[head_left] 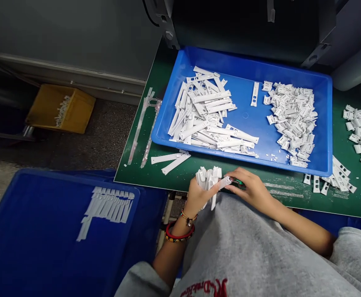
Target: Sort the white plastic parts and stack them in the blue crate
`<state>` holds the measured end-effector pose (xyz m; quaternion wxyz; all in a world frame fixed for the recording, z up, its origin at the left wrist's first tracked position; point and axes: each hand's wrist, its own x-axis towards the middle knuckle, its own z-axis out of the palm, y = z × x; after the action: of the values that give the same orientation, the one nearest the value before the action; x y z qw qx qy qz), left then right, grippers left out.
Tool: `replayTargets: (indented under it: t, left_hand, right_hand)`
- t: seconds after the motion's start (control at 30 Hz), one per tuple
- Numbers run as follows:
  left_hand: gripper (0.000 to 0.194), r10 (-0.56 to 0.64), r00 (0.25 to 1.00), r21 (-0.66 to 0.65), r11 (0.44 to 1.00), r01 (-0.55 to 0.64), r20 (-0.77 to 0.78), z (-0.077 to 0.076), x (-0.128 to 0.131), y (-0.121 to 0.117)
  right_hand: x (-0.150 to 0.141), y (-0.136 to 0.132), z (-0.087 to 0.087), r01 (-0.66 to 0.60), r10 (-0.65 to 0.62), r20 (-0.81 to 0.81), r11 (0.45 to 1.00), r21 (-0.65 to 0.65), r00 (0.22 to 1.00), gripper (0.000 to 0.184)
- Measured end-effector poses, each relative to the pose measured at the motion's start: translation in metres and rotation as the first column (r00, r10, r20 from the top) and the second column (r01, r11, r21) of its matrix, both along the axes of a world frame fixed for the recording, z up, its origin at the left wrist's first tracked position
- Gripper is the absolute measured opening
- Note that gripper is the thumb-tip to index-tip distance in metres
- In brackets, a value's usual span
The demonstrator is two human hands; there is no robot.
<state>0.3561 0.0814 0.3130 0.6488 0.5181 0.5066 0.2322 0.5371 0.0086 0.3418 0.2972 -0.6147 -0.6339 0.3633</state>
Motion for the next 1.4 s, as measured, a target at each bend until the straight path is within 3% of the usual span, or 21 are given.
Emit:
replayTargets:
  t: [0.2,0.3,0.4,0.47,0.6,0.8,1.0,1.2,1.4]
  left_hand:
    - [0.029,0.248,0.961,-0.138,0.963,-0.231,0.121,-0.010,-0.013,0.004]
    - [0.031,0.191,0.974,-0.134,0.975,-0.175,0.118,-0.007,-0.019,0.007]
    - [0.024,0.077,0.992,-0.027,0.997,-0.075,0.103,-0.003,-0.019,0.008]
    - [0.021,0.037,0.997,0.064,0.997,-0.041,0.061,0.001,-0.017,0.007]
    - [0.023,0.037,0.999,0.179,0.983,-0.036,-0.004,0.010,-0.009,0.006]
    - [0.030,-0.008,0.990,0.314,0.949,-0.037,0.140,0.019,0.000,0.002]
    - [0.020,-0.118,0.979,0.446,0.895,0.031,0.168,0.019,-0.007,-0.002]
    - [0.016,-0.148,0.969,0.508,0.861,0.027,0.200,0.023,-0.010,-0.003]
    - [0.017,-0.166,0.976,0.618,0.785,0.043,0.144,0.029,-0.013,-0.003]
  right_hand:
    - [0.006,-0.008,-0.013,0.255,-0.256,-0.016,0.966,-0.046,0.966,0.025]
    - [0.012,-0.012,-0.026,0.343,-0.342,0.031,0.937,-0.061,0.939,0.031]
    - [0.015,-0.017,-0.033,0.317,-0.298,0.173,0.943,-0.102,0.939,0.042]
    - [0.016,-0.021,-0.028,0.288,-0.254,0.210,0.945,-0.154,0.944,0.039]
    - [0.014,-0.020,0.001,0.215,-0.205,0.074,0.962,-0.170,0.976,0.014]
    - [-0.002,-0.006,0.036,0.094,-0.093,0.012,0.990,-0.109,0.996,0.005]
    - [-0.009,-0.005,0.048,0.066,-0.071,0.074,0.996,0.060,0.995,0.003]
    - [-0.004,-0.006,0.056,0.011,-0.011,0.035,1.000,0.021,0.999,0.007]
    - [-0.002,-0.007,0.057,-0.004,0.004,0.000,0.998,0.063,1.000,0.007]
